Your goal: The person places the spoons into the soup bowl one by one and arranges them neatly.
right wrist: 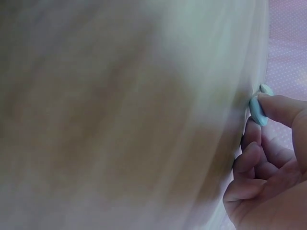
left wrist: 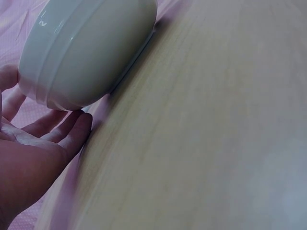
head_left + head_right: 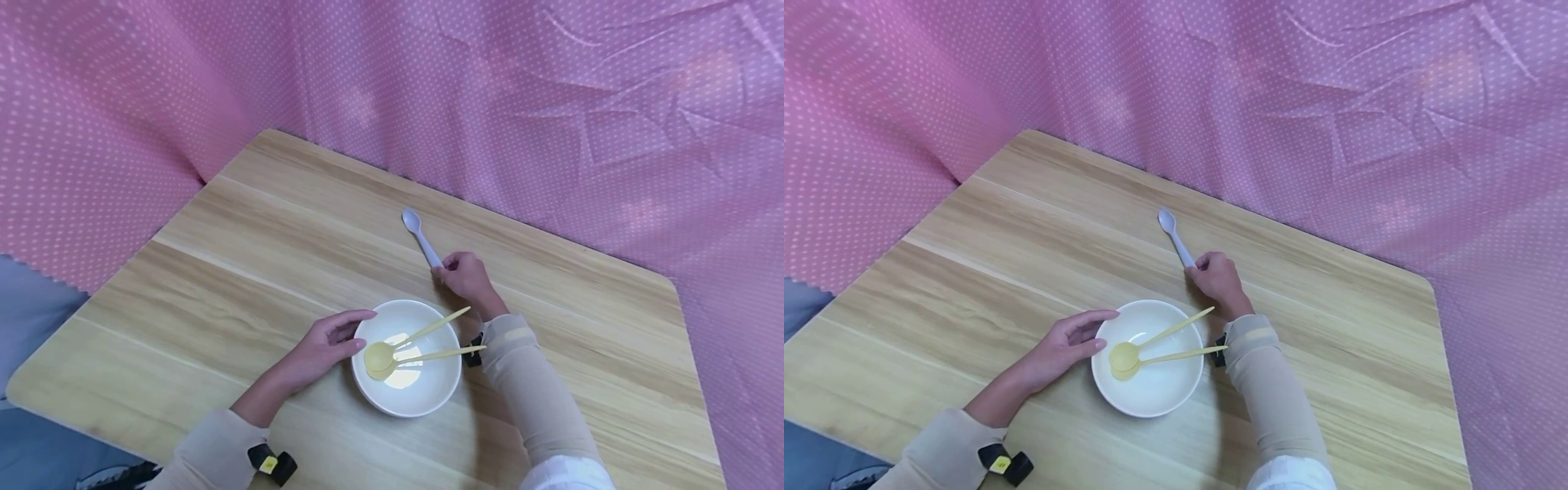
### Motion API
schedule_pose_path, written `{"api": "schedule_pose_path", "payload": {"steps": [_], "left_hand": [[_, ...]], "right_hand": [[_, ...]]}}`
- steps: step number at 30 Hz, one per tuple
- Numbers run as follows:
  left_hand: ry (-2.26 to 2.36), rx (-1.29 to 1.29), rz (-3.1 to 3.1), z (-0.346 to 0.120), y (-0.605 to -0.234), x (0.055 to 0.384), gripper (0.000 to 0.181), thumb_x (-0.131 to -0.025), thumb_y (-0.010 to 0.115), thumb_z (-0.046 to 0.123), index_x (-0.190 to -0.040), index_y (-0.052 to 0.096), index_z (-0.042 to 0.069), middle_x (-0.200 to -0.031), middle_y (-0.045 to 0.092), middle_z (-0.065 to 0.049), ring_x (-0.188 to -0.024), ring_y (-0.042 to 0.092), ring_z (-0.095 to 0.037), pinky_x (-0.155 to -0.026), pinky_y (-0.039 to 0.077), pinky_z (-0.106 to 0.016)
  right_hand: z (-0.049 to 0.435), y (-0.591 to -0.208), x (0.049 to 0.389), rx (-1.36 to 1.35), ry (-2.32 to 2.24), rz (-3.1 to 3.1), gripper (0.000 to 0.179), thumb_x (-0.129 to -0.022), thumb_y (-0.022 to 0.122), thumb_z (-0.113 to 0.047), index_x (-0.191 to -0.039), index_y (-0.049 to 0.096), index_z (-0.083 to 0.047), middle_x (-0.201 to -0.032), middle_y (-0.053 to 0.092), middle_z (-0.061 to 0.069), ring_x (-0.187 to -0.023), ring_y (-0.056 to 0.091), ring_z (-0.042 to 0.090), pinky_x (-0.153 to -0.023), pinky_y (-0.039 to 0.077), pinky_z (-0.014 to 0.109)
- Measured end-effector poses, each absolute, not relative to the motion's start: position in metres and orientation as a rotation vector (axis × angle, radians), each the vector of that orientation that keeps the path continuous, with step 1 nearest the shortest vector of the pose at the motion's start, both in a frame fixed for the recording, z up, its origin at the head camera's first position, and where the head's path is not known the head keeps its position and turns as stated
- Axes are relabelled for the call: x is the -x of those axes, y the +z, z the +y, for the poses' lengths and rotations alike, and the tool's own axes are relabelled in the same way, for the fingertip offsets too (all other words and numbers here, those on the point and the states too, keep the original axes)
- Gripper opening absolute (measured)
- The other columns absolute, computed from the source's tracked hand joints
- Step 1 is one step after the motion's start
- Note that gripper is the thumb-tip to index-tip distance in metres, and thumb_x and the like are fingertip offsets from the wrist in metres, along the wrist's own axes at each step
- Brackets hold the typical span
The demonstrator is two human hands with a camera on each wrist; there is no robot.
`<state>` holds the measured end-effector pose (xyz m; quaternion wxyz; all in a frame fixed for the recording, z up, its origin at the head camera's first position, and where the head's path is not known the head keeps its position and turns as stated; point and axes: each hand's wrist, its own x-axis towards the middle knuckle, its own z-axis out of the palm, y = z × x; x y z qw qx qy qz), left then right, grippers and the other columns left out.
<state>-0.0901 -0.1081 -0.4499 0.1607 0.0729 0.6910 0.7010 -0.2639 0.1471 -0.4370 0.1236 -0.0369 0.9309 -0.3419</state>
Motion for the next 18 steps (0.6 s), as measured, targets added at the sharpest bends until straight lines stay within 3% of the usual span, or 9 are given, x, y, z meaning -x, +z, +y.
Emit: {"api": "schedule_pose_path", "payload": {"steps": [8,18], "left_hand": [[2.029,-0.217,1.948,-0.108,-0.451,0.090,0.048,-0.091,0.062,0.014,-0.136,0.048,0.009,-0.146,0.040,-0.012,-0.137,0.034,-0.027,-0.108,0.036,-0.027],[2.004,-0.204,1.960,-0.108,-0.449,0.090,0.048,-0.091,0.062,0.015,-0.137,0.047,0.011,-0.148,0.038,-0.011,-0.138,0.033,-0.027,-0.109,0.035,-0.030]], "right_hand": [[0.154,-0.440,0.261,0.121,-1.041,2.717,0.019,-0.085,0.068,-0.020,-0.090,0.065,-0.002,-0.078,0.062,0.008,-0.069,0.054,0.016,-0.056,0.047,0.021],[0.161,-0.440,0.259,0.105,-1.082,2.713,0.019,-0.085,0.068,-0.021,-0.088,0.066,-0.003,-0.075,0.061,0.006,-0.066,0.054,0.016,-0.055,0.047,0.022]]}}
